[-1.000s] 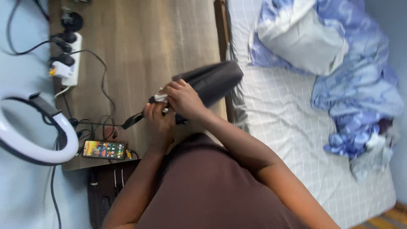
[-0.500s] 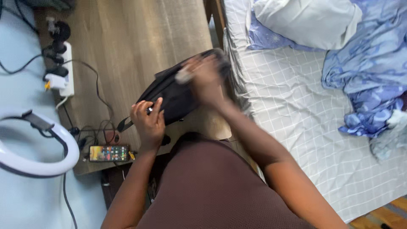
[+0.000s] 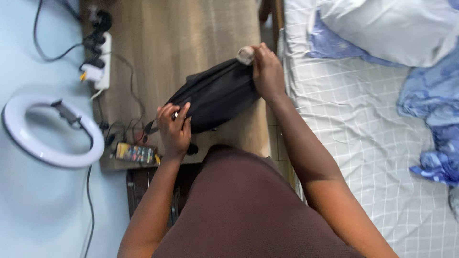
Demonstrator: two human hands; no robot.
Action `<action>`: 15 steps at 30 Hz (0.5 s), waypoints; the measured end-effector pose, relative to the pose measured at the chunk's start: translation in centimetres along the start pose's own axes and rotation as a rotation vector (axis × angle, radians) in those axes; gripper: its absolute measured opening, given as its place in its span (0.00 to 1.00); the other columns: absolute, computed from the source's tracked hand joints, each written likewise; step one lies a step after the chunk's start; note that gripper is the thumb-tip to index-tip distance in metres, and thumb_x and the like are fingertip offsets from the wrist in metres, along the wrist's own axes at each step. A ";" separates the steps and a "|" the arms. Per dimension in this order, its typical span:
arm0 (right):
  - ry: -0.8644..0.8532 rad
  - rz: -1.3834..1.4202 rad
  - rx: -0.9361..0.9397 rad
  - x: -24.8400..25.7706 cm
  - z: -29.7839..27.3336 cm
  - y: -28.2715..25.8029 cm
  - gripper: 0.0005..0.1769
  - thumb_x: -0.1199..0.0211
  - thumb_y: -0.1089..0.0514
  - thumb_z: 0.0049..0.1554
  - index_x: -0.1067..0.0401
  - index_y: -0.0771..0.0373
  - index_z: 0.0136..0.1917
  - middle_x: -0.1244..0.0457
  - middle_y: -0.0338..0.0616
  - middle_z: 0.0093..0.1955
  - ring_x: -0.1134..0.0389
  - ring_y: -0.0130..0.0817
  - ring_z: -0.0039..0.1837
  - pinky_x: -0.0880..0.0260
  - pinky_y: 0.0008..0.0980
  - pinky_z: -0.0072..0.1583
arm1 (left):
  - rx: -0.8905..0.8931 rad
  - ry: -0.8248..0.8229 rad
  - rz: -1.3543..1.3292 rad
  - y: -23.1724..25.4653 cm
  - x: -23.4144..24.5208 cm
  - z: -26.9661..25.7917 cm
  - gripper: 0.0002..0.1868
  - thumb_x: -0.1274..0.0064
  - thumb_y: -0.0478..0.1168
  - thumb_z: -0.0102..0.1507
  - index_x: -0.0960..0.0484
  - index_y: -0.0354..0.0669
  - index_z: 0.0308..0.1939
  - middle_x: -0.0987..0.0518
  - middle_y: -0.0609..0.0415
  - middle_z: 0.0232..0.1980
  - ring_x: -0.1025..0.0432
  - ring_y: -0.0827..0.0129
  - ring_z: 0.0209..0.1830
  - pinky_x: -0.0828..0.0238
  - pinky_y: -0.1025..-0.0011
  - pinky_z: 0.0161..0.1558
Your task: The person wipes a desk with a cloth, then retrieves a black bag from a shelf and places it on the desk. They repeatedly dip the cloth into a bucket of water, wring it, and wipe the bag's exterior surfaces.
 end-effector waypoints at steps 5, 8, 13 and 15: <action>-0.190 -0.057 0.066 -3.5 -1.4 -3.4 0.16 0.52 0.63 0.72 0.33 0.64 0.71 0.34 0.56 0.63 0.35 0.53 0.69 0.38 0.50 0.76 | 0.036 0.014 -0.039 0.0 -0.2 0.3 0.23 0.39 0.36 0.66 0.19 0.54 0.66 0.32 0.52 0.58 0.37 0.55 0.70 0.50 0.44 0.79; -0.256 -0.046 0.351 -6.8 -4.2 -8.9 0.19 0.48 0.60 0.65 0.32 0.66 0.67 0.37 0.58 0.72 0.38 0.55 0.72 0.43 0.54 0.71 | -0.001 0.036 -0.024 -0.1 0.0 0.0 0.21 0.38 0.37 0.67 0.20 0.52 0.64 0.32 0.50 0.59 0.38 0.54 0.70 0.51 0.44 0.78; -0.269 -0.011 0.496 -8.4 -4.9 -10.0 0.25 0.39 0.56 0.60 0.30 0.59 0.71 0.37 0.53 0.71 0.38 0.49 0.73 0.42 0.53 0.71 | 0.016 0.075 -0.036 -0.3 -0.2 -0.6 0.20 0.38 0.37 0.65 0.19 0.50 0.62 0.31 0.50 0.60 0.37 0.53 0.71 0.52 0.45 0.78; -0.286 -0.265 0.468 -6.6 -3.7 -6.9 0.23 0.37 0.62 0.56 0.27 0.58 0.66 0.34 0.48 0.66 0.36 0.46 0.68 0.40 0.53 0.68 | 0.050 0.067 -0.024 -0.1 -0.6 -0.8 0.23 0.39 0.36 0.65 0.19 0.50 0.65 0.31 0.50 0.59 0.37 0.53 0.71 0.52 0.45 0.78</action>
Point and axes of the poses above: each hand's wrist, its own z-axis towards the middle knuckle, its own x-axis out of the back of the hand, y = z × x, the point moved 5 cm from there along z, towards the middle knuckle
